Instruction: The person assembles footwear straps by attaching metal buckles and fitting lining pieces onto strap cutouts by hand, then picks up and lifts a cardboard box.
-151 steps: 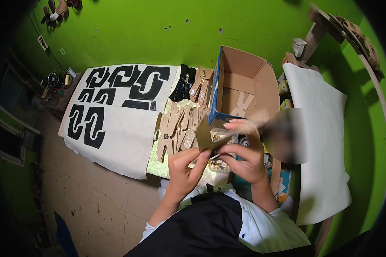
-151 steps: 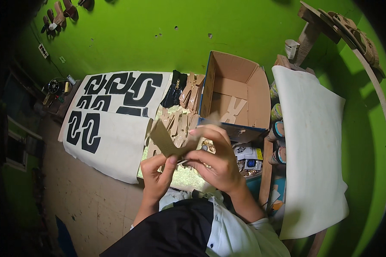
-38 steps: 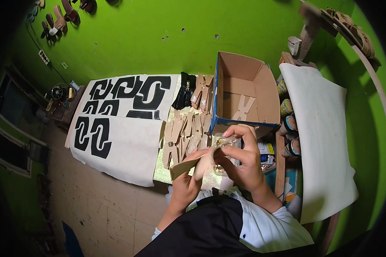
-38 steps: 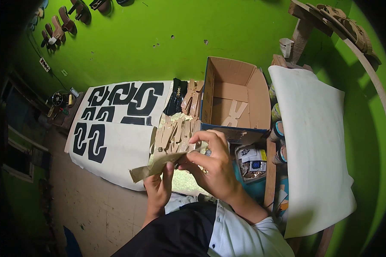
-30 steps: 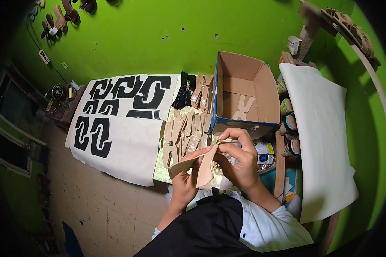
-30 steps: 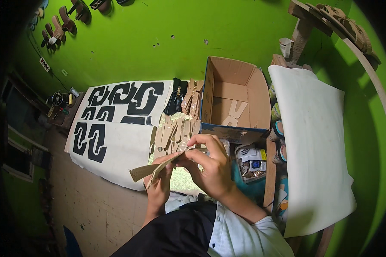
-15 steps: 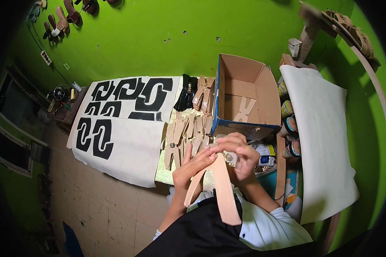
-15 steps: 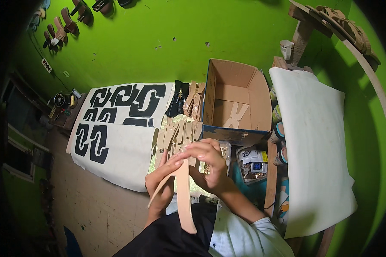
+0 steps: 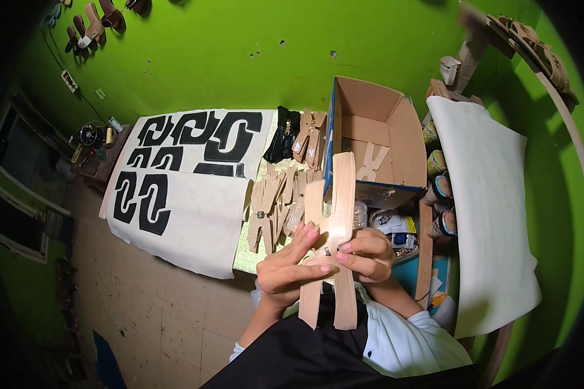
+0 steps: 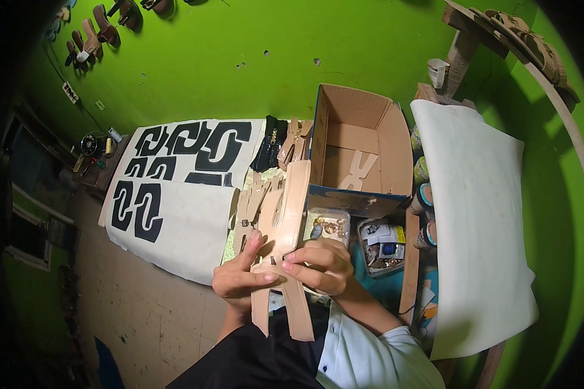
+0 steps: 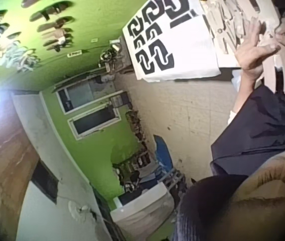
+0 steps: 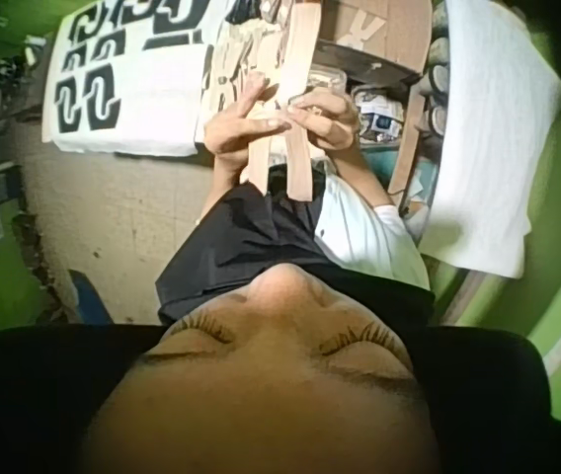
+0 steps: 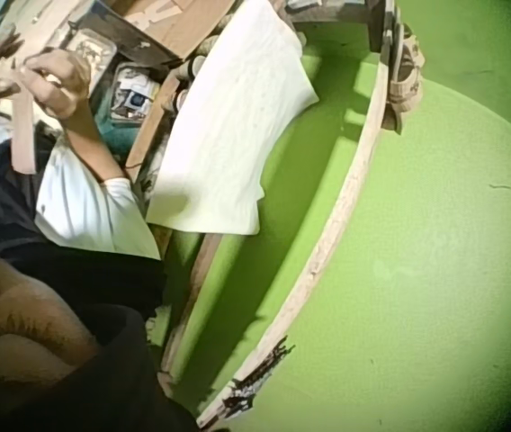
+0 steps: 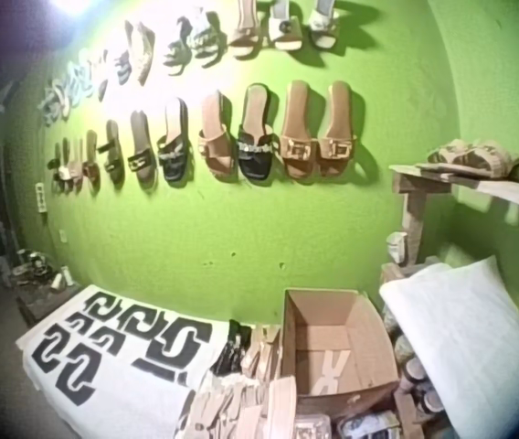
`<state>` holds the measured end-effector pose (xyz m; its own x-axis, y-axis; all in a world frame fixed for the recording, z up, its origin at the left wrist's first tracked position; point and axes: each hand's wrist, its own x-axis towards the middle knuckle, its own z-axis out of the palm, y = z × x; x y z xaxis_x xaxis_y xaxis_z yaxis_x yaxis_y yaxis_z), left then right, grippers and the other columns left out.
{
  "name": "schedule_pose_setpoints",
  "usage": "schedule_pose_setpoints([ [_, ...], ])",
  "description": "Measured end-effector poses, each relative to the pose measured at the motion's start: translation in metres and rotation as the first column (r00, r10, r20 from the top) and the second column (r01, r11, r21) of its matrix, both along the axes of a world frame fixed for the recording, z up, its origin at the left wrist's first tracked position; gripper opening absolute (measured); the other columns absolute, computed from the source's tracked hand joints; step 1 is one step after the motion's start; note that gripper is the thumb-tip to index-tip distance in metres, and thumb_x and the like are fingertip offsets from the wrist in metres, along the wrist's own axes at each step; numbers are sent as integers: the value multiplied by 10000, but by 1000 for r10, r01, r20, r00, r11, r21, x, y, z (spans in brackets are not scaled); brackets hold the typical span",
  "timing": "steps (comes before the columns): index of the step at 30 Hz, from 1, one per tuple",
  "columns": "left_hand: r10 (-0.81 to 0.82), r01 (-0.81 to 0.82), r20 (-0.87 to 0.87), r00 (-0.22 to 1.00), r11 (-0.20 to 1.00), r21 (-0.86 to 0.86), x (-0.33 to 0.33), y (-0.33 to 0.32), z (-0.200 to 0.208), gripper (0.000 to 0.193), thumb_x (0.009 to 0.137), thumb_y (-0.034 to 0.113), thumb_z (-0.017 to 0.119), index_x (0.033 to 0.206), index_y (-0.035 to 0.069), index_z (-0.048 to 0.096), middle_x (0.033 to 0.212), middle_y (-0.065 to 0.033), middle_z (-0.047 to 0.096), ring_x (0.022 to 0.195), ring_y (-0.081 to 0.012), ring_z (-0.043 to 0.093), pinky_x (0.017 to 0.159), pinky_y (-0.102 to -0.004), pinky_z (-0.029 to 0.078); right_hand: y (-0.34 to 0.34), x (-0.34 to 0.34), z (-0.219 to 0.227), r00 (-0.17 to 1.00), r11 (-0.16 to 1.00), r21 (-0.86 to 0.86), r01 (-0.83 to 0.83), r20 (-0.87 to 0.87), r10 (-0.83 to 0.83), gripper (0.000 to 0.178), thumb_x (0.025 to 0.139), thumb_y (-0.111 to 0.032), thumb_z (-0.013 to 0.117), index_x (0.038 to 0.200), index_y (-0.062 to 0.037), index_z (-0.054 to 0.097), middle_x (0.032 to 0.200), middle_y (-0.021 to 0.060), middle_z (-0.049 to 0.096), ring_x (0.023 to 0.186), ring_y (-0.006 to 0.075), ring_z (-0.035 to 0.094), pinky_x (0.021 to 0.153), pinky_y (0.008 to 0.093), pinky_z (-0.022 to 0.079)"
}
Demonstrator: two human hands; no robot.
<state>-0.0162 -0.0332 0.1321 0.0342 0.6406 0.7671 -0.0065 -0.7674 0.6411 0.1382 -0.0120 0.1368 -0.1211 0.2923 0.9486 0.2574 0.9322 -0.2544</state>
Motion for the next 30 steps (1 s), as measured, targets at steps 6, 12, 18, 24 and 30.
schedule_pose_setpoints([
  [6,-93,94,10,996,989,-110,-2,-3,3,230,644,43,718,869,47,671,1130,-245,528,1157,-349,442,1009,-424,273,-6,2,2,998,997,-47,60,34,-58,233,630,-69,708,856,-71,651,847,57,588,659,167,614,469,228,449],
  [12,32,-39,-65,997,994,-100,-4,3,7,252,636,47,715,876,77,646,956,-78,653,1070,-309,537,1021,-463,228,-6,0,2,1000,996,-92,7,-15,-9,226,626,-45,704,845,-68,655,829,68,594,648,187,614,527,249,488],
  [18,125,-127,-138,983,992,-8,-7,5,4,199,648,49,708,828,93,634,899,-65,664,954,-271,607,972,-464,317,-10,-3,-3,999,987,-158,-17,-36,12,201,628,-30,698,821,-62,651,822,74,593,651,201,616,537,269,498],
  [24,205,-180,-196,959,974,140,-7,2,7,131,679,51,685,785,89,620,893,-75,663,921,-274,619,881,-446,427,-13,-3,-2,995,983,-162,-89,-59,80,172,630,-35,697,789,-50,635,831,84,590,652,212,615,549,280,498],
  [30,191,-159,-199,961,973,165,-6,4,4,112,675,59,682,765,61,616,875,-95,658,873,-285,628,820,-439,475,-7,0,8,989,972,-194,-134,32,142,232,647,-47,686,863,-50,603,863,89,592,710,235,616,574,293,494],
])
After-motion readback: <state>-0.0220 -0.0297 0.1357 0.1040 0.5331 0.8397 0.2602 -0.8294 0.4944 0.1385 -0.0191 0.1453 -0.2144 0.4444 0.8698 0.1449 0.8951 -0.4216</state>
